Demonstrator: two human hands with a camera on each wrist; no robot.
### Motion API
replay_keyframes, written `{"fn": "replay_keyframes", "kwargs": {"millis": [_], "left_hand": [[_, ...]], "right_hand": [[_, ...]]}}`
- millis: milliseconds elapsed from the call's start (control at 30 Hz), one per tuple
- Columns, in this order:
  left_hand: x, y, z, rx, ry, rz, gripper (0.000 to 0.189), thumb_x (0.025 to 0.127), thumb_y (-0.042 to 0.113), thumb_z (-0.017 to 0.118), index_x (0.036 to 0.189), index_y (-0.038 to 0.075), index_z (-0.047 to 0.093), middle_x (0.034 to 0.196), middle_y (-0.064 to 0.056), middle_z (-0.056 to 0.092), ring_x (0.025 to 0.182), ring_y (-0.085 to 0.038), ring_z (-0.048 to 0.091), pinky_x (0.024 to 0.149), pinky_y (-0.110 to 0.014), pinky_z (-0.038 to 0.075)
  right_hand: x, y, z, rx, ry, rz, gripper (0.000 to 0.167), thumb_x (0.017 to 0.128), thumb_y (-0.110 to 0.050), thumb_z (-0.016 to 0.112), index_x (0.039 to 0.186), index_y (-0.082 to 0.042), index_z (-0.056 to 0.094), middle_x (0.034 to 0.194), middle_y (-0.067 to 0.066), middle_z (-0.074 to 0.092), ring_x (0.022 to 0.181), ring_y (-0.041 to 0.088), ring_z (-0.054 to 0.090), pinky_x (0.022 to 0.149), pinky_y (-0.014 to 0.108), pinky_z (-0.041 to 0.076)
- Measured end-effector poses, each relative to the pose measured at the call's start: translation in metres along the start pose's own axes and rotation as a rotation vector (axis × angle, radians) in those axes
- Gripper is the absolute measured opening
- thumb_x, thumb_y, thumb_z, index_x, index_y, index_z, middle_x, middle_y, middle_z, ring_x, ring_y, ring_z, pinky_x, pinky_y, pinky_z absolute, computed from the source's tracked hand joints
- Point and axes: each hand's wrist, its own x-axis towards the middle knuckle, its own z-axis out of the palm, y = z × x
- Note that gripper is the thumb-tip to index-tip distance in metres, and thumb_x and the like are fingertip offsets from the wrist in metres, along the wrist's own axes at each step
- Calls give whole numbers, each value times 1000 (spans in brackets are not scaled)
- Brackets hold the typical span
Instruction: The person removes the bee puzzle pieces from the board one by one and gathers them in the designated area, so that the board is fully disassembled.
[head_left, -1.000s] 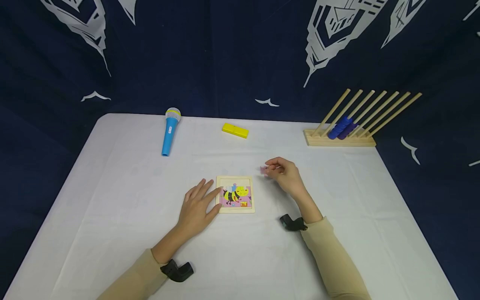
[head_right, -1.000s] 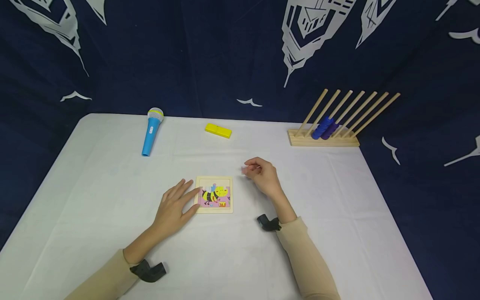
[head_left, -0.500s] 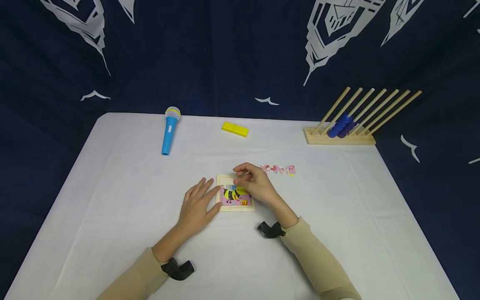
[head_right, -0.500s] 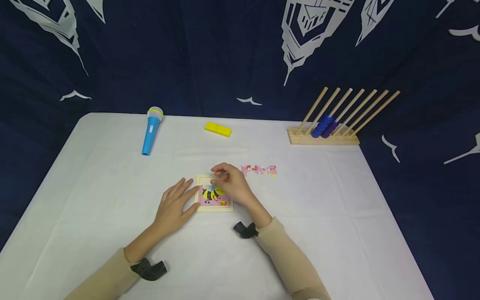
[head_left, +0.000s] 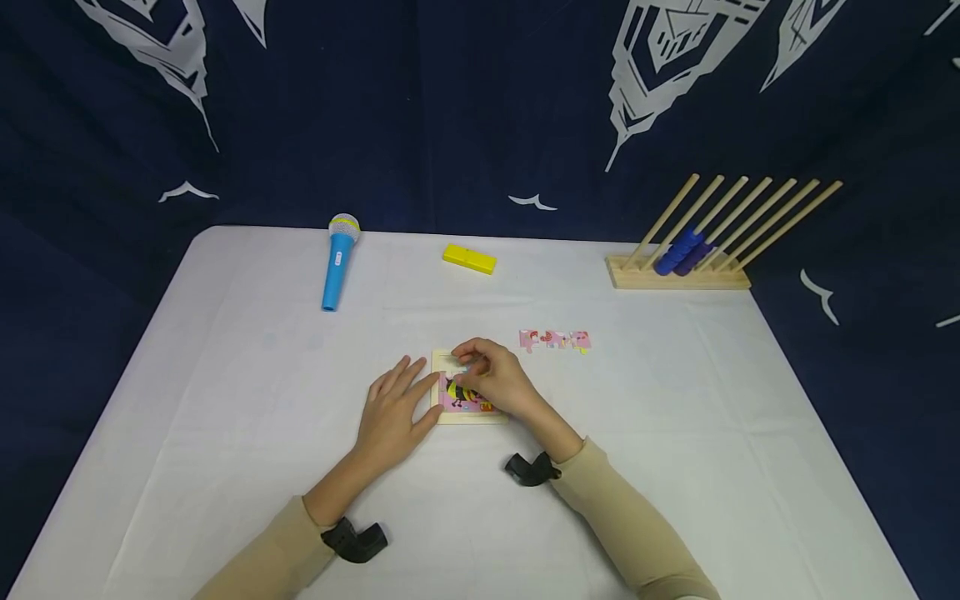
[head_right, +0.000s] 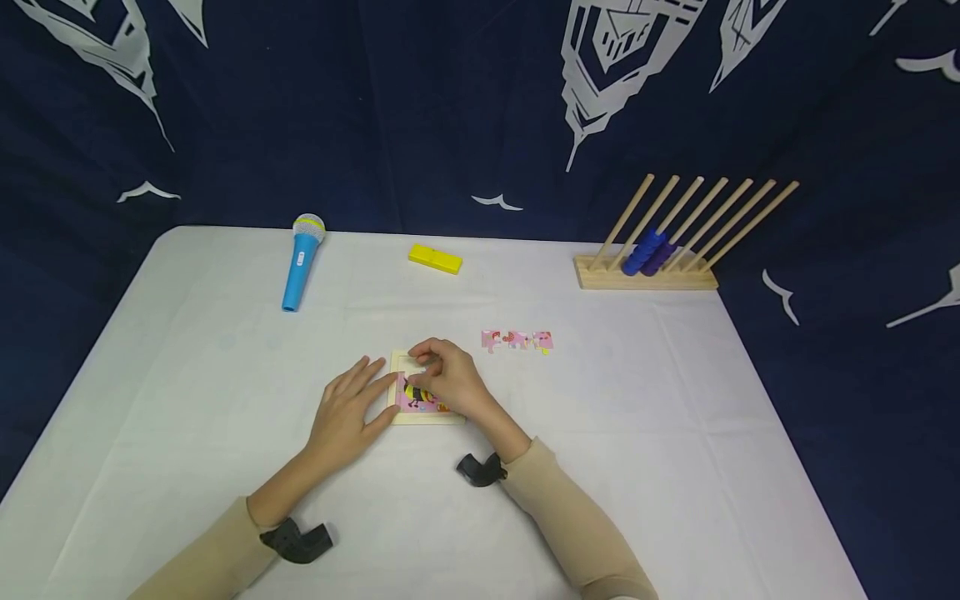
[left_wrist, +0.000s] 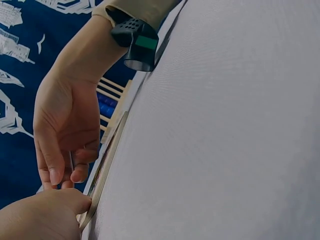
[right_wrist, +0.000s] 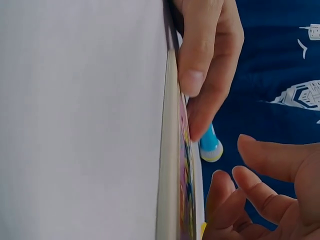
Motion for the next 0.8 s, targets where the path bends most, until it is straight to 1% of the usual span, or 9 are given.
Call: {"fn": "replay_keyframes", "kwargs": {"millis": [133,433,667,800], "left_hand": [[0,0,0,2,-1,-1,46,89,31,68,129,9,64,144,-18,51,141,-37,38,109,-57,30],[0,0,0,5,-9,-2,47,89,32,68,130,9,63,145,-17,50,141,-36,37,109,-56,30],[0,0,-2,-2,2,2,49,89,31,69,130,6,62,144,-16,51,141,-35,38,109,-55,31],[0,1,-1,-6,7,4,48,89,31,69,129,6,62,144,-17,52,140,-35,39,109,-55,31]], "right_hand": [[1,3,4,-11,-2,-7,31,84,-7,74,114,-6,66,107,7,65,81,14,59,72,25,49],[2,9,9,-62,-9,-11,33,81,-5,76,112,-8,67,106,6,64,76,11,58,66,23,47],[2,11,12,-128,12,-43,33,78,-5,79,109,-7,68,102,7,64,72,8,57,67,22,45],[2,11,13,-175,33,-87,32,77,-4,80,107,-7,68,98,6,64,70,7,55,68,22,44]]}}
